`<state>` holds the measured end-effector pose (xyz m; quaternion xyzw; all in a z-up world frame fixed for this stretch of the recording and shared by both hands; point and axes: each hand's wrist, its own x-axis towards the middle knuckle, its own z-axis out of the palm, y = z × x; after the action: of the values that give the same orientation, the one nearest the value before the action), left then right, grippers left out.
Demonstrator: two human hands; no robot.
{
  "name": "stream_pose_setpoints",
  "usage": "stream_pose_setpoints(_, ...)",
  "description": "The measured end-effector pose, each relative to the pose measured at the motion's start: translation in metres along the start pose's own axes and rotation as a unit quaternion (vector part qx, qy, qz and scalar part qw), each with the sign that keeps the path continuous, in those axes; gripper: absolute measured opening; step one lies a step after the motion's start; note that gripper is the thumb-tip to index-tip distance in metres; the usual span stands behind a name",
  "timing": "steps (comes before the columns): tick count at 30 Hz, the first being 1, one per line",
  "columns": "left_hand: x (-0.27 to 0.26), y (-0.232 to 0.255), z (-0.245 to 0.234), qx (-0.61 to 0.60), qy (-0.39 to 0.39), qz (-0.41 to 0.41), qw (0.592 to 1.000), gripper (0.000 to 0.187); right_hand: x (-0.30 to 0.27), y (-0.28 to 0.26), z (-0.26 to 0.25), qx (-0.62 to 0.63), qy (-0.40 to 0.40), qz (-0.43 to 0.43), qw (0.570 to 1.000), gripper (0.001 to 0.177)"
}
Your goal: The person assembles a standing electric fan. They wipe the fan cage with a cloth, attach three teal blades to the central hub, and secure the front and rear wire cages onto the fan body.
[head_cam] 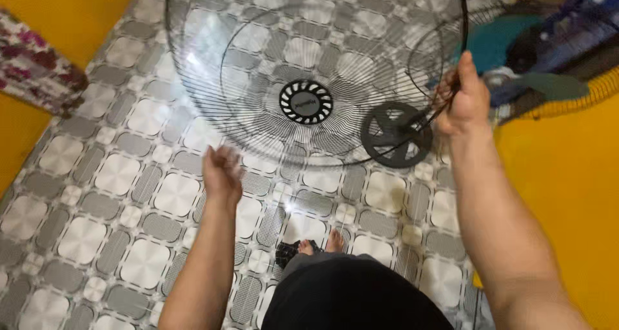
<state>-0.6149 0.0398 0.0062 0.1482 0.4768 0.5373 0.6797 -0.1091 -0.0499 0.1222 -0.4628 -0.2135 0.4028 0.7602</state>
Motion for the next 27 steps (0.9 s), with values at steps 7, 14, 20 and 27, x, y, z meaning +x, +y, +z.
stream_pose_setpoints(7, -0.053, 0.077, 0.145, 0.249, -0.192, 0.477, 0.820, 0.062, -0.067, -0.087, 0.048, -0.384, 0.009, -0.107, 0.917, 0.044)
stream_pose_setpoints(14, -0.148, 0.062, 0.303, 0.408, -0.405, 0.627, 0.525, 0.051, -0.097, -0.132, 0.087, -0.619, -0.061, -0.255, 0.740, 0.044)
stream_pose_setpoints(20, -0.142, -0.013, 0.322, 0.490, -0.285, 0.517, 0.642, 0.054, -0.102, -0.145, 0.048, -0.557, -0.180, -0.361, 0.726, 0.034)
stream_pose_setpoints(27, -0.074, -0.105, 0.245, 0.313, -0.248, 0.361, 0.843, 0.049, -0.099, -0.131, -0.193, -0.451, 0.148, -0.263, 0.840, 0.036)
